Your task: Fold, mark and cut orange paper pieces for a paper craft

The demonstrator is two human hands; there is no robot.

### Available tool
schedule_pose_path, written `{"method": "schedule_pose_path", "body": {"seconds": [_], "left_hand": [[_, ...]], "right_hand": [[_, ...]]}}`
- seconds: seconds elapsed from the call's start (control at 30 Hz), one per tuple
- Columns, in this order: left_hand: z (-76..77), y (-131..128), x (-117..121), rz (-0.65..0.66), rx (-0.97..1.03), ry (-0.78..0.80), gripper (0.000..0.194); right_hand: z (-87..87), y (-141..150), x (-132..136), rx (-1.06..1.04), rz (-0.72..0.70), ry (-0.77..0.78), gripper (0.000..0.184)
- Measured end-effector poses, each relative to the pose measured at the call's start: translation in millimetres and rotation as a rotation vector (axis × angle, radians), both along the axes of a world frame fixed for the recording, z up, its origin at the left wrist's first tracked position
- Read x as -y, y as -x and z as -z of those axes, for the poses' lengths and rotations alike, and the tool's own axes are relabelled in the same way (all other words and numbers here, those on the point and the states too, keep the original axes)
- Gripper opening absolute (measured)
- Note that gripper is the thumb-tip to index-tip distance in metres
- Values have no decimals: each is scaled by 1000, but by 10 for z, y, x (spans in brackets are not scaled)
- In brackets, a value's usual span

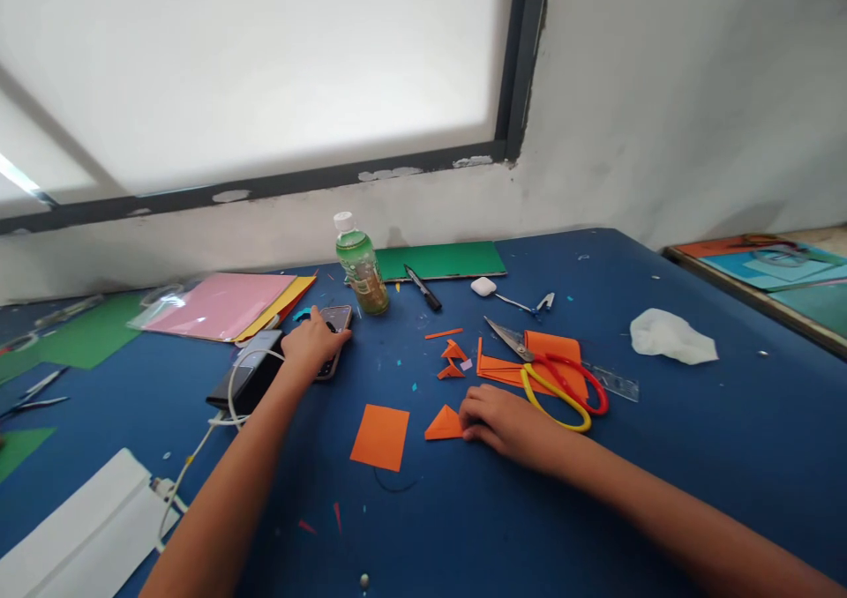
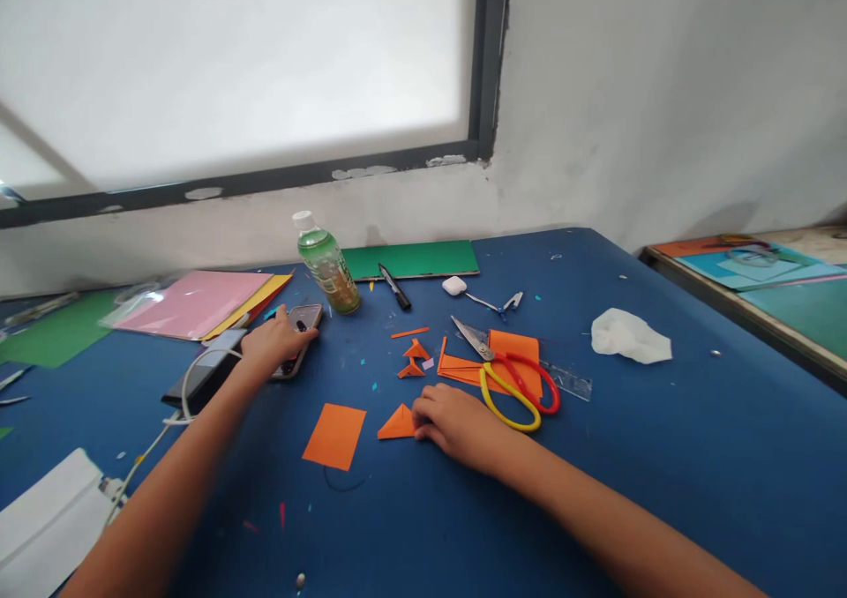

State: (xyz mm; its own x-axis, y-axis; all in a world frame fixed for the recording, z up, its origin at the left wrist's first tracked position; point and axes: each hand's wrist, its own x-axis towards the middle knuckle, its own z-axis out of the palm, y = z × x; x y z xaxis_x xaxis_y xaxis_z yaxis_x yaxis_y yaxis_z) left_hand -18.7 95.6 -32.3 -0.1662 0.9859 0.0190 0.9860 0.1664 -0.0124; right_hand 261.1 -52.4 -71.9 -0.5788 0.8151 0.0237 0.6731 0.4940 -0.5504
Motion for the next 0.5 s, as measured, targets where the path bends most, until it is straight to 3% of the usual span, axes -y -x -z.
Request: {"method": "schedule_pose_path", "body": {"seconds": [0.23, 0.37, 0.43, 0.5], "left_hand": [[-40, -19, 6, -22, 29, -12, 92], [-160, -65, 122, 41, 94, -104, 97], [-273, -136, 302, 139, 142, -191, 81], [-395, -228, 620, 304, 207, -262, 53]], "right_hand": [[-36, -15, 18, -2, 1, 4, 5], [-26, -16, 30, -7, 2, -6, 6], [-9, -16, 32, -11, 7, -14, 6], [18, -19, 29, -19, 4, -24, 5]]}}
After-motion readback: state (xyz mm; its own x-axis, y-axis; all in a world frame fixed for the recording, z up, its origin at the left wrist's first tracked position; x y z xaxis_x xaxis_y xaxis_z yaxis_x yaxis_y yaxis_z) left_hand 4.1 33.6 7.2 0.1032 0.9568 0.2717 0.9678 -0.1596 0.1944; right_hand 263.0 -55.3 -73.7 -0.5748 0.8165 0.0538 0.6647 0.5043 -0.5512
